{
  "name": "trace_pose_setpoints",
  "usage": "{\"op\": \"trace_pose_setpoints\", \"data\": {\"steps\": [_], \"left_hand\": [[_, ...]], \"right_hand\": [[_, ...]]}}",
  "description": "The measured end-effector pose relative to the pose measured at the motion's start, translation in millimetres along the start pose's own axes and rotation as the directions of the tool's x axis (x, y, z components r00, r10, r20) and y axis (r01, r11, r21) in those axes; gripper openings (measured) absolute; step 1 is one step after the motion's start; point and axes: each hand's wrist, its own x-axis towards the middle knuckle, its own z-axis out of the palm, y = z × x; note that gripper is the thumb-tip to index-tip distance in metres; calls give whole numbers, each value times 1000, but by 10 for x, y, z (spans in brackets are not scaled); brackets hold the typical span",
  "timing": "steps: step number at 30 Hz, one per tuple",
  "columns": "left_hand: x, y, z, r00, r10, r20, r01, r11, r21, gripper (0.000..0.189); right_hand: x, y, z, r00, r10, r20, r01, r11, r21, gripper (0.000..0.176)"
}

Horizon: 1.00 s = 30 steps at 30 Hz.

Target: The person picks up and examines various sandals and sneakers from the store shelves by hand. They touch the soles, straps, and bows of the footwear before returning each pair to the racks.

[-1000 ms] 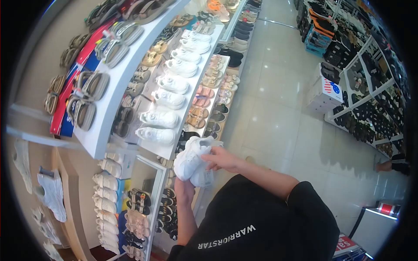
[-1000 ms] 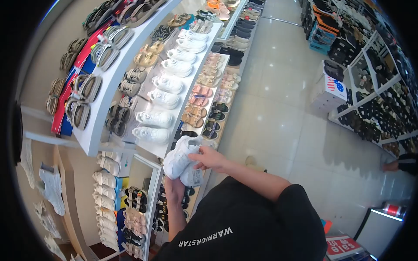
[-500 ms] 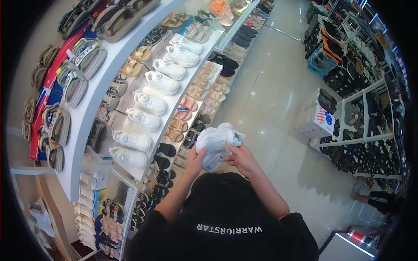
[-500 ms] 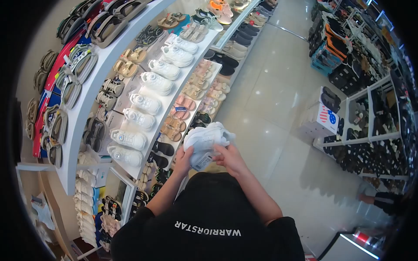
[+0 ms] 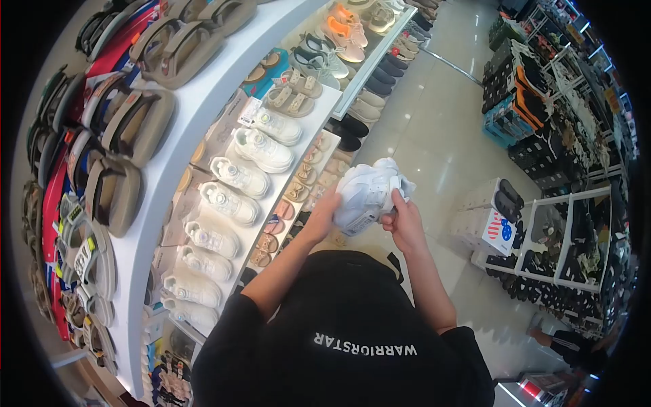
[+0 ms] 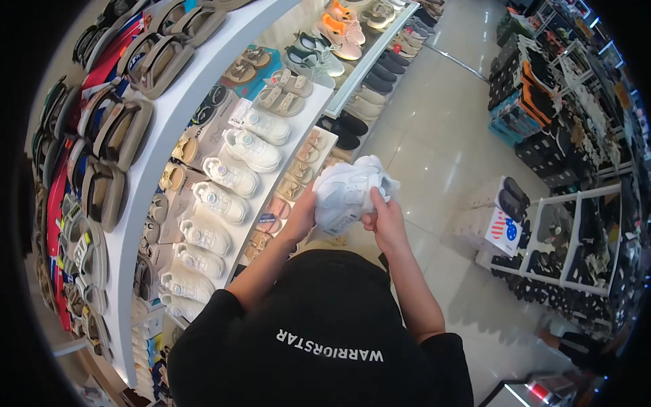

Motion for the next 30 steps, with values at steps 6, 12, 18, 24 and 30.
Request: {"op": "trace_pose_setpoints", "data": {"steps": [6, 12, 18, 24, 30], "left_hand": [[1235, 817, -453, 914, 141, -380, 43, 899, 436, 64], [2476, 1018, -1073, 777, 243, -580, 526, 256, 811, 77], [3162, 844, -1325, 692, 193, -695, 702, 45, 711, 72], [3409, 819, -1160, 644, 422, -638, 618, 204, 759, 58], [3171, 1485, -406, 607, 128, -784, 732, 294, 615, 40]], "right_hand": [[921, -469, 110, 997, 32, 68, -32, 999, 4, 27], [2018, -1100, 261, 967, 82, 241, -58, 993, -108, 26], [3050, -1913, 389, 913, 177, 368, -67, 954, -293, 23], [3869, -2435, 489, 812, 292, 505, -8, 871, -491, 30], [4376, -2714, 593, 763, 362, 535, 52, 791, -610, 31]]}}
